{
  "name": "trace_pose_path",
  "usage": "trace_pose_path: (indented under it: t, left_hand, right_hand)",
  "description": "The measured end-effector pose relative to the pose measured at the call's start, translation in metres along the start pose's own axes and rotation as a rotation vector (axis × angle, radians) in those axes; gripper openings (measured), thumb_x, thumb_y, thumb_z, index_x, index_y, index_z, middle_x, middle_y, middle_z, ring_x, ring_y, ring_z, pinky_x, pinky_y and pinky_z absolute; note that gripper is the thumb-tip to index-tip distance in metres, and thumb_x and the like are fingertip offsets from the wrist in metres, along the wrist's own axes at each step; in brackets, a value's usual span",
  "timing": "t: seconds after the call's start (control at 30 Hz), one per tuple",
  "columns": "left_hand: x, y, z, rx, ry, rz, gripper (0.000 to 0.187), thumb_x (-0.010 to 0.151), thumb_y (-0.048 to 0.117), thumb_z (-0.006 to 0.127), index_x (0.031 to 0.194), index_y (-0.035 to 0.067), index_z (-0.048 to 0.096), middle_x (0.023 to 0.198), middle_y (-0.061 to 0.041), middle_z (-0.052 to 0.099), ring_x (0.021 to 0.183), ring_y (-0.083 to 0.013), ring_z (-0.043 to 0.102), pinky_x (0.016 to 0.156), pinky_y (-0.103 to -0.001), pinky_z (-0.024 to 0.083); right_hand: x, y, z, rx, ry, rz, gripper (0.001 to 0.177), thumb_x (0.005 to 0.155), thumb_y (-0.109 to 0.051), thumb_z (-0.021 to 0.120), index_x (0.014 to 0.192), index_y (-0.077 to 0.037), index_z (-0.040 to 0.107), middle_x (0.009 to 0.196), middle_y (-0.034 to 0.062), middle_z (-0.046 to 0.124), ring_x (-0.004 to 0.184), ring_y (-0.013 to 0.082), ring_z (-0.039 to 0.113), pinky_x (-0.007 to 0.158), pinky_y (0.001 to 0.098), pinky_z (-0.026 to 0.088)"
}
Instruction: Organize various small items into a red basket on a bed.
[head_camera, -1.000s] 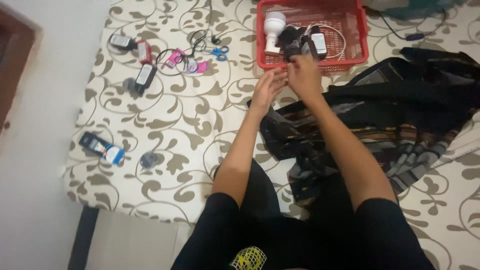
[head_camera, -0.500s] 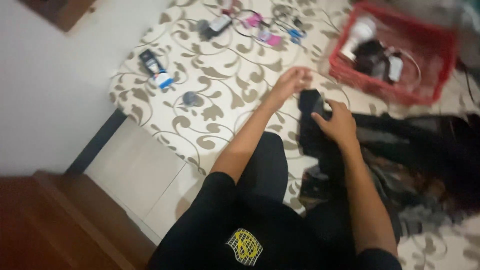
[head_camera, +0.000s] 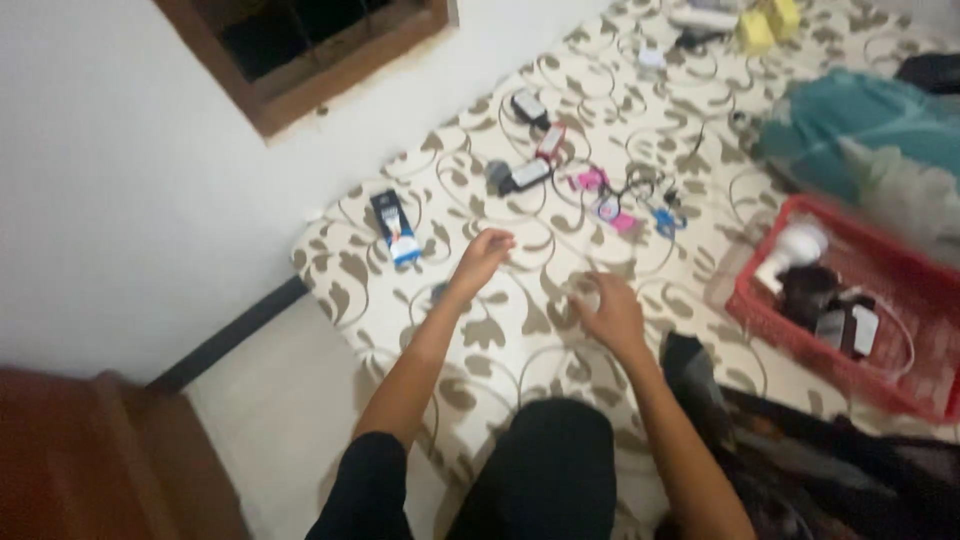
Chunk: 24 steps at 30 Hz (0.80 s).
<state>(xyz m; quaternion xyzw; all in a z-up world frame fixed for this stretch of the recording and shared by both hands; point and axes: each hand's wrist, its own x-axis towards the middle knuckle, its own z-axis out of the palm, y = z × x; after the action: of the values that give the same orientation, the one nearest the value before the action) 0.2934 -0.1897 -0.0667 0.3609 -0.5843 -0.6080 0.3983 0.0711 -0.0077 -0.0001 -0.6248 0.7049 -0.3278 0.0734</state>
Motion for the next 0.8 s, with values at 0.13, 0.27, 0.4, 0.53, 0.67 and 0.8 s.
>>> trace_pose_path:
  t: [0.13, 0.27, 0.4, 0.53, 0.67, 0.8]
  left_hand:
    - [0.047, -0.022, -0.024, 0.264, 0.093, 0.217, 0.029, 0.100, 0.026, 0.070, 0.116, 0.002, 0.069, 0.117, -0.008, 0.068, 0.105, -0.0158, 0.067, 0.090, -0.030, 0.054]
    - [0.104, -0.044, -0.027, 0.538, 0.269, 0.200, 0.053, 0.082, 0.034, 0.084, 0.122, 0.006, 0.065, 0.121, -0.009, 0.066, 0.112, -0.0269, 0.063, 0.099, -0.040, 0.051]
    - [0.144, -0.015, 0.000, 0.865, 0.341, 0.166, 0.085, 0.069, 0.050, 0.092, 0.134, 0.008, 0.057, 0.142, -0.018, 0.046, 0.134, -0.0407, 0.044, 0.112, -0.052, 0.041]
    - [0.164, -0.026, 0.025, 1.052, 0.225, 0.014, 0.100, 0.064, 0.059, 0.088, 0.145, 0.016, 0.047, 0.155, -0.011, 0.033, 0.139, -0.0422, 0.036, 0.103, -0.063, 0.037]
    - [0.181, -0.032, 0.044, 1.216, 0.144, -0.043, 0.095, 0.077, 0.063, 0.078, 0.153, 0.024, 0.039, 0.163, -0.016, 0.022, 0.137, -0.0572, 0.026, 0.104, -0.071, 0.031]
    - [0.193, -0.025, 0.046, 1.410, 0.173, -0.187, 0.079, 0.090, 0.062, 0.072, 0.155, 0.025, 0.047, 0.168, -0.015, 0.029, 0.154, -0.0563, 0.025, 0.115, -0.073, 0.032]
  right_hand:
    - [0.046, 0.010, 0.020, 0.019, -0.032, 0.005, 0.053, 0.080, -0.041, 0.077, 0.121, -0.008, 0.069, 0.128, 0.0174, 0.064, 0.115, 0.0387, 0.061, 0.090, 0.0469, 0.050]
    - [0.076, 0.030, 0.040, -0.074, -0.004, -0.009, 0.053, 0.081, -0.043, 0.078, 0.122, -0.010, 0.069, 0.127, 0.0151, 0.066, 0.116, 0.0369, 0.062, 0.098, 0.0465, 0.050]
    - [0.090, 0.059, 0.037, -0.102, 0.004, 0.016, 0.058, 0.079, -0.042, 0.080, 0.124, -0.007, 0.069, 0.133, 0.0184, 0.063, 0.121, 0.0398, 0.058, 0.096, 0.0486, 0.048]
    - [0.070, 0.095, 0.038, -0.064, -0.047, 0.163, 0.058, 0.080, -0.041, 0.079, 0.125, -0.008, 0.067, 0.137, 0.0173, 0.061, 0.124, 0.0379, 0.058, 0.099, 0.0465, 0.049]
    - [0.044, 0.134, 0.051, 0.041, 0.061, 0.097, 0.059, 0.080, -0.033, 0.080, 0.127, -0.001, 0.064, 0.134, 0.0233, 0.059, 0.124, 0.0397, 0.057, 0.104, 0.0450, 0.048]
    - [0.042, 0.130, 0.031, 0.213, 0.034, 0.133, 0.059, 0.083, -0.031, 0.079, 0.130, -0.001, 0.062, 0.130, 0.0205, 0.062, 0.117, 0.0349, 0.062, 0.099, 0.0414, 0.051]
